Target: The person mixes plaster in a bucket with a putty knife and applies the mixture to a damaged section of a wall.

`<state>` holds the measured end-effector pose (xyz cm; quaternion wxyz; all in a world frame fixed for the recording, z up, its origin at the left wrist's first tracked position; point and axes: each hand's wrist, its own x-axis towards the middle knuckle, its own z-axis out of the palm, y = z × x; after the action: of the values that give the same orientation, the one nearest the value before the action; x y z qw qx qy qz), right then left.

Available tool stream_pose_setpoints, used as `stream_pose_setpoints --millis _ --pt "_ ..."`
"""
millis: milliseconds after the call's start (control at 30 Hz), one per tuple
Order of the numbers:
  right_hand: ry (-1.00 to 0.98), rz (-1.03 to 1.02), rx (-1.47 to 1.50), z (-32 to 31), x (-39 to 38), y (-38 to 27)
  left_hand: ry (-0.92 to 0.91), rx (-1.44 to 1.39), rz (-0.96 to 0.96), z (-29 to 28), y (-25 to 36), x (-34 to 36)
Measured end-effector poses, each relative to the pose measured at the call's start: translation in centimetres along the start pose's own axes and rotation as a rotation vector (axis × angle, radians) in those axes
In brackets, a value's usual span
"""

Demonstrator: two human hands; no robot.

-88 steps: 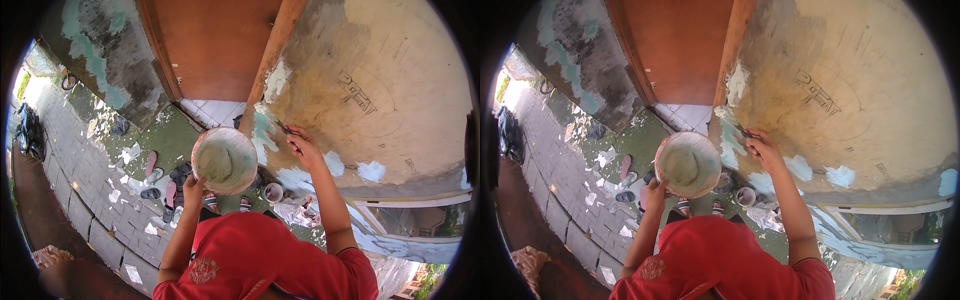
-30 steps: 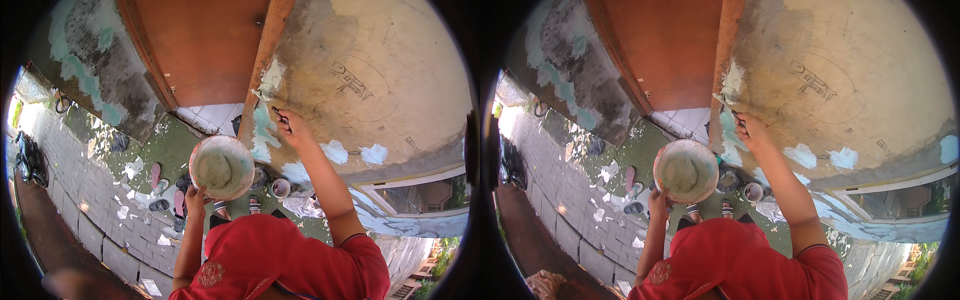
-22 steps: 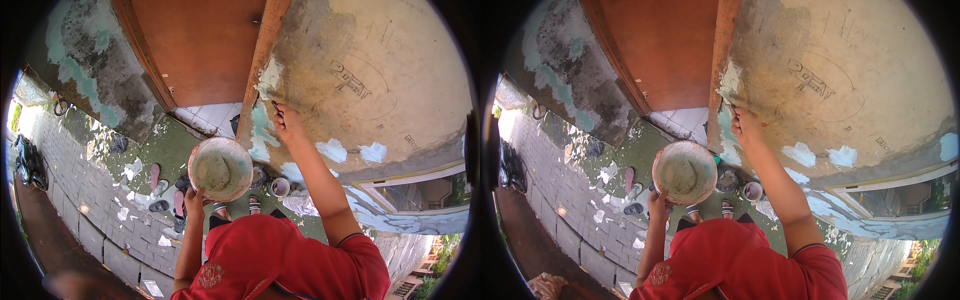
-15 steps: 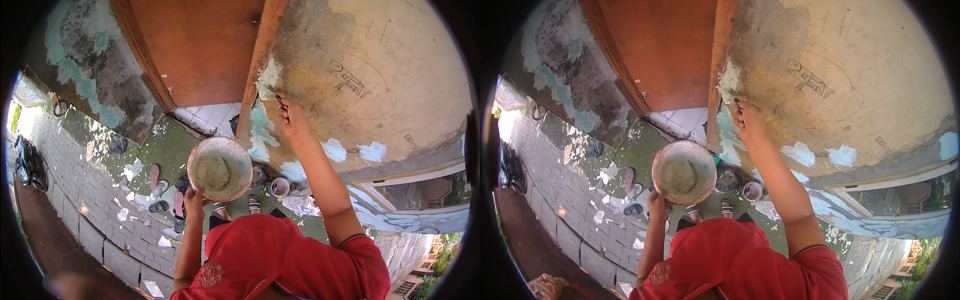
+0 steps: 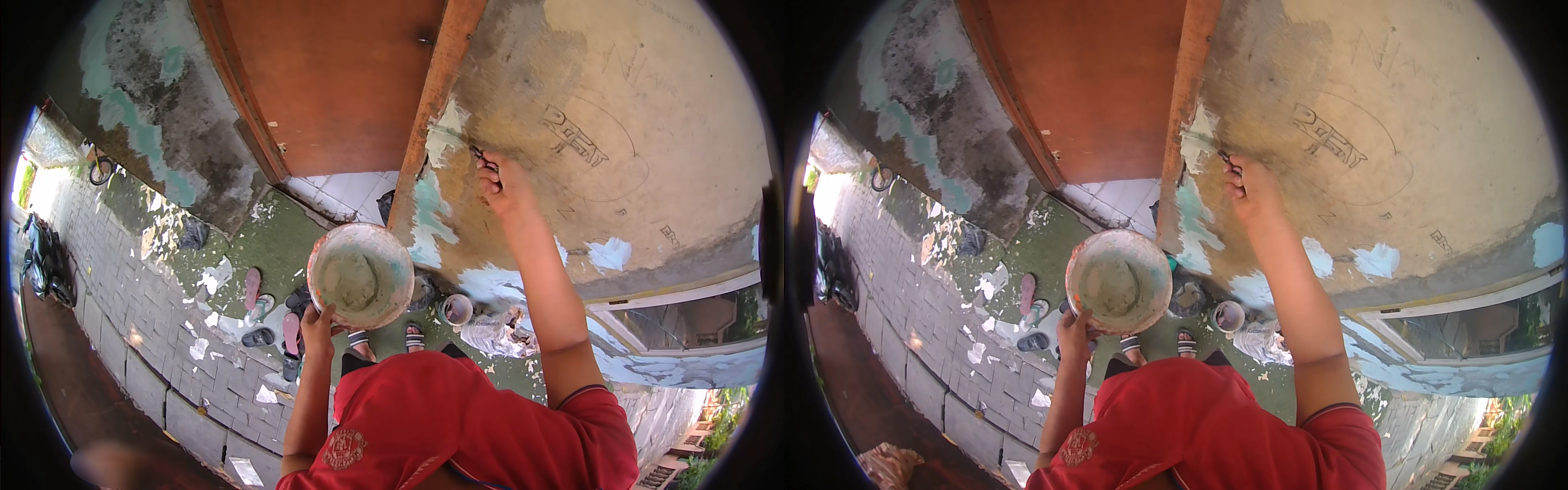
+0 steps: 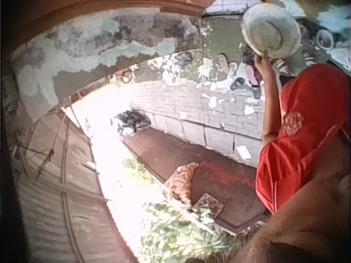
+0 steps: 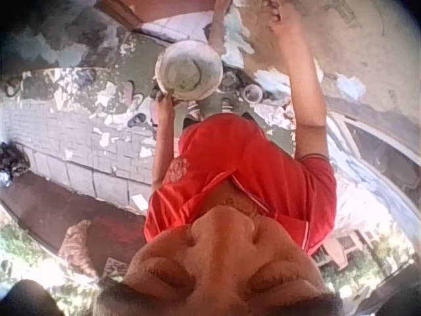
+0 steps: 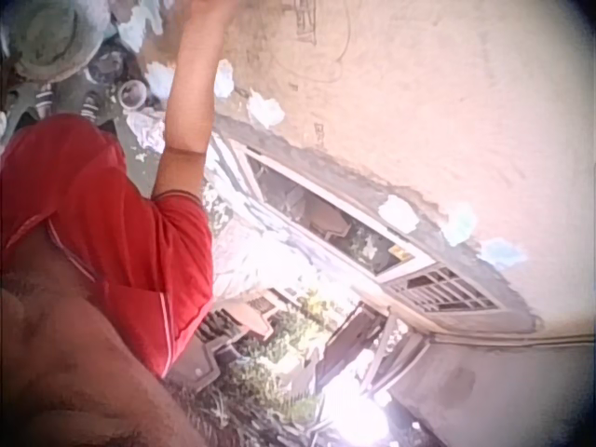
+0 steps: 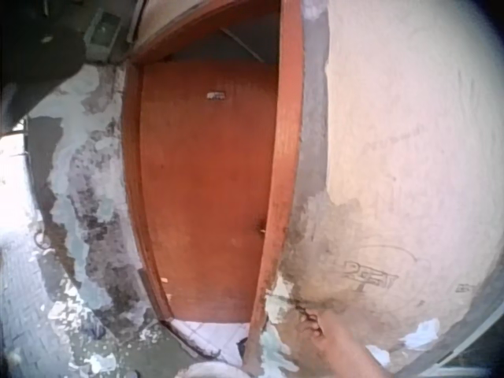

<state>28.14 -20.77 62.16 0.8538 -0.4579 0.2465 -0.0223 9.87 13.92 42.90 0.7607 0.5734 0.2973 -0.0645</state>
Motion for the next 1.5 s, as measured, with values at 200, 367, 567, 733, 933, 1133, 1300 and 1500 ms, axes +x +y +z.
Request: stream_pose_setpoints --millis 200,367,567,733,933,1133,1300,1500 --pt "0.005 0.092 0.033 1.3 0.1 -2.6 -0.013 -0.059 0.005 -1.0 -1.0 0.7" --pt "-0.055 0.112 0.034 0.5 1.3 -4.9 -0.021 -0.036 0.004 -1.2 -0.6 0.4" --pt "-0.091 0.147 0.038 1.6 1.4 -7.2 -0.028 -0.029 -0.005 -1.8 -1.5 1.2" --pt "-0.140 0.135 0.028 2.9 0.2 -9.1 -0.039 0.003 -0.023 -2.1 -1.8 1.5" --pt "-0.162 0.180 0.037 3.4 -1.1 -9.5 -0.055 -0.048 -0.012 -1.2 -1.5 1.2" --pt "-0.262 0.122 -0.044 1.9 -3.8 -8.9 -0.030 -0.049 -0.026 -1.8 -1.9 1.3" --pt "-0.329 0.097 -0.128 1.5 -5.3 -8.3 0.013 -0.016 -0.018 -2.2 -2.1 1.7" --pt "-0.308 0.222 -0.063 -0.3 -3.3 -7.1 -0.008 0.004 -0.020 -2.3 -2.2 1.9"
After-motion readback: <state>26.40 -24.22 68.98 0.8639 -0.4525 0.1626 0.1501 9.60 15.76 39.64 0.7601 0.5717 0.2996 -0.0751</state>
